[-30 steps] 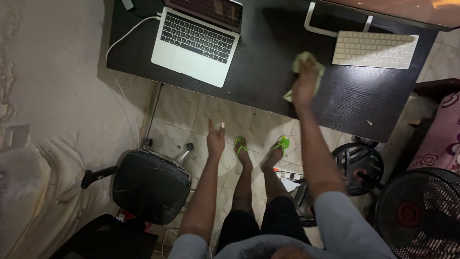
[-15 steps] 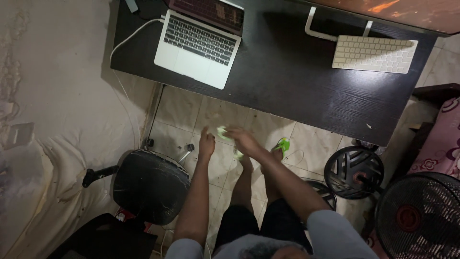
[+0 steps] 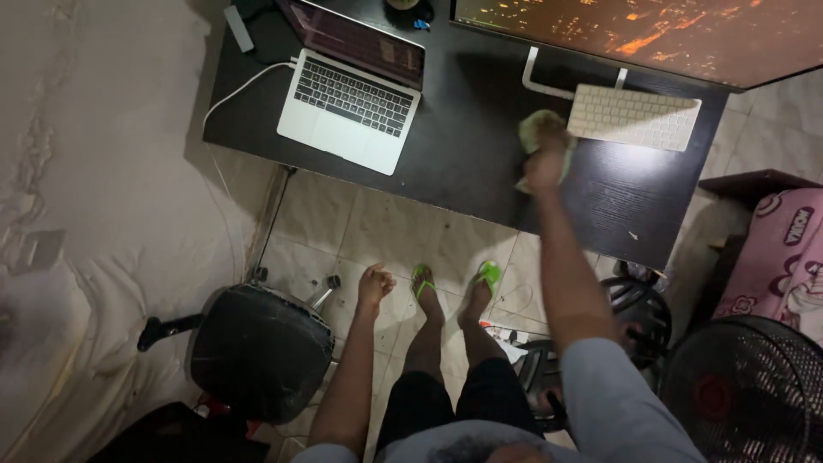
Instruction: Clean and wipe a computer monitor, keyboard, and laptop on a desk using a cloth.
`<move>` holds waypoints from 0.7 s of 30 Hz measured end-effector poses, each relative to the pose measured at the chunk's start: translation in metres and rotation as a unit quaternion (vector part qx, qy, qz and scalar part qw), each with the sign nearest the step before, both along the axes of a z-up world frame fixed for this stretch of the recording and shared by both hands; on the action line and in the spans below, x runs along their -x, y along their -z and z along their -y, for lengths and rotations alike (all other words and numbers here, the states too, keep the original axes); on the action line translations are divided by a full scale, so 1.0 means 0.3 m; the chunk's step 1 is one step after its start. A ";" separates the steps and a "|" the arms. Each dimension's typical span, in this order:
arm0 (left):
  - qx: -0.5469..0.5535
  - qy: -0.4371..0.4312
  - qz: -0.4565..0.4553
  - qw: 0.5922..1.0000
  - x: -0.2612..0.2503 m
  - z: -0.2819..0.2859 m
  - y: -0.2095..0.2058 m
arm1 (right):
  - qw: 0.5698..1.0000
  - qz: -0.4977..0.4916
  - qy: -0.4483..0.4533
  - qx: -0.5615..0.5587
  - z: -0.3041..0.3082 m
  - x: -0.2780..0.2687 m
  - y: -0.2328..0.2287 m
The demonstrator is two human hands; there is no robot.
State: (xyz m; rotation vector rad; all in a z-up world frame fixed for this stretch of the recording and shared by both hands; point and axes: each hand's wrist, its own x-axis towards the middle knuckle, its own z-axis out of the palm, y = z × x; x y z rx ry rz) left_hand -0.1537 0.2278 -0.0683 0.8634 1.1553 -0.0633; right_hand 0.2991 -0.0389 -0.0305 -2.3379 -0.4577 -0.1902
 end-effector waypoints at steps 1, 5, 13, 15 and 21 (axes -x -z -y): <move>0.001 -0.011 0.007 1.000 -0.006 -0.017 0.004 | 0.976 0.048 -0.020 0.212 -0.091 0.041 -0.035; -0.003 -0.045 0.061 0.997 -0.016 -0.123 0.144 | 0.982 0.043 -0.185 -0.012 -0.348 0.280 0.089; -0.112 -0.046 0.069 0.990 -0.049 -0.336 -0.062 | 0.942 -0.190 -0.276 -0.033 -0.442 0.616 -0.333; -0.138 -0.057 0.094 0.984 -0.028 -0.353 -0.078 | 0.922 -0.292 -0.231 -0.109 -0.411 0.553 -0.369; -0.378 -0.010 0.047 0.924 0.135 -0.212 0.054 | 0.984 0.016 -0.070 -0.165 -0.330 0.111 -0.334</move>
